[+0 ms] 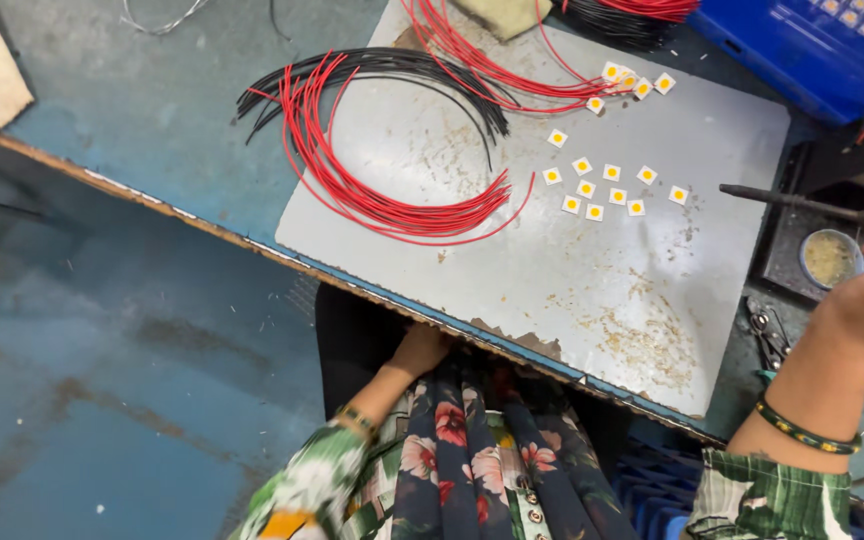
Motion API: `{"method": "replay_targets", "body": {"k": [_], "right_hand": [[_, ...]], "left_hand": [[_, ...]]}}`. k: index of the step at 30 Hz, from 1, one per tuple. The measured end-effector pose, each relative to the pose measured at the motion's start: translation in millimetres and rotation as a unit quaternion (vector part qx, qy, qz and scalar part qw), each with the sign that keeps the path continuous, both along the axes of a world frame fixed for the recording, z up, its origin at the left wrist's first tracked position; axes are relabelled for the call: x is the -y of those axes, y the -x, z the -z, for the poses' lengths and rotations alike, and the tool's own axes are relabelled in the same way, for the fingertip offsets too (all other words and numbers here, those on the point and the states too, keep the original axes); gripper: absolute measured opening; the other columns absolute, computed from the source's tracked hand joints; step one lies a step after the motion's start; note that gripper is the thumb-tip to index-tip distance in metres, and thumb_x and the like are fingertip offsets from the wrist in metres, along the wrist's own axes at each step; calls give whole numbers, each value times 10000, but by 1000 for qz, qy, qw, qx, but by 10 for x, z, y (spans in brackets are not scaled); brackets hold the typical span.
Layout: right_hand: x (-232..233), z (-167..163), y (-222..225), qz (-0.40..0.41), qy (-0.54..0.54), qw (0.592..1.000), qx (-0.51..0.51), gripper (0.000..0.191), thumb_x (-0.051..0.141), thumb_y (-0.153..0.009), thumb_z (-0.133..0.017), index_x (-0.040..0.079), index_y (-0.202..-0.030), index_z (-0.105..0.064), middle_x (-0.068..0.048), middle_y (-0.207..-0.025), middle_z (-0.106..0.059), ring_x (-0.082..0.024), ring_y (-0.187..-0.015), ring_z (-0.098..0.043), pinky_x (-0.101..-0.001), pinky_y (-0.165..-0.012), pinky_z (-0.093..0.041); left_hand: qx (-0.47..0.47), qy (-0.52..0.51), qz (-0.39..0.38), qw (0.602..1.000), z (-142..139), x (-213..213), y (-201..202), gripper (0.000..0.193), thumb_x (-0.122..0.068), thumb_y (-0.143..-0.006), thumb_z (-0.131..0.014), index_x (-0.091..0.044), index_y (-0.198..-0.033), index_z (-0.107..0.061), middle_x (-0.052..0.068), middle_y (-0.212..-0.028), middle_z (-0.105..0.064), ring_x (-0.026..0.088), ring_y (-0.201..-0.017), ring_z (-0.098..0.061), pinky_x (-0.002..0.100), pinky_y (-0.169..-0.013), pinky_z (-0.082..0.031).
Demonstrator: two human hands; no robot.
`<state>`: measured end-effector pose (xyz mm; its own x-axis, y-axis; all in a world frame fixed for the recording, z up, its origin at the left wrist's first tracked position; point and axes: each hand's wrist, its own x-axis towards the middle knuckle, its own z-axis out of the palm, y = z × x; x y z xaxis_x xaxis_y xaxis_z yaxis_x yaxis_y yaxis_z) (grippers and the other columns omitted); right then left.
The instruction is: The person uses a soldering iron to attach red and black wires to small square LED modules on a white work mat. They repeatedly position the wire ends, apply solder, and move completed units aside while continuing the process.
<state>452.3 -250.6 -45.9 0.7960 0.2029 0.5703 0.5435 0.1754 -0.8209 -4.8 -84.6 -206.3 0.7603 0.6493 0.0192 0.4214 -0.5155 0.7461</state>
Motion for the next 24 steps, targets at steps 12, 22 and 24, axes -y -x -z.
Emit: {"method": "replay_targets", "body": {"k": [12,22,24], "right_hand": [[-142,-243,197,17,-54,998,-4,497,283,-1145,-308,-35,-931,-624,-113,-851,-641,-167,-682,-573,-248,-566,-399],[-42,-56,65,-12,-4,1000,14,552,280,-1195,-240,-38,-917,-595,-150,-889,-661,-193,-713,-590,-258,-590,-401],[-29,-20,48,-9,2,1000,12,534,274,-1200,-250,-31,-897,-566,-132,-855,-621,-184,-689,-565,-261,-598,-418]], "left_hand": [[-110,-136,54,983,-373,-174,-533,455,-314,-920,-611,-68,-1301,-652,201,-1320,-648,384,-1243,-595,468,-1043,-461],[-32,-91,-15,995,-215,-247,-278,449,-339,-928,-570,-81,-1281,-675,179,-1328,-664,360,-1268,-596,447,-1079,-452],[-9,-65,-13,998,-169,-194,-173,449,-344,-929,-562,-84,-1277,-679,175,-1330,-667,355,-1273,-597,443,-1086,-450]]}}
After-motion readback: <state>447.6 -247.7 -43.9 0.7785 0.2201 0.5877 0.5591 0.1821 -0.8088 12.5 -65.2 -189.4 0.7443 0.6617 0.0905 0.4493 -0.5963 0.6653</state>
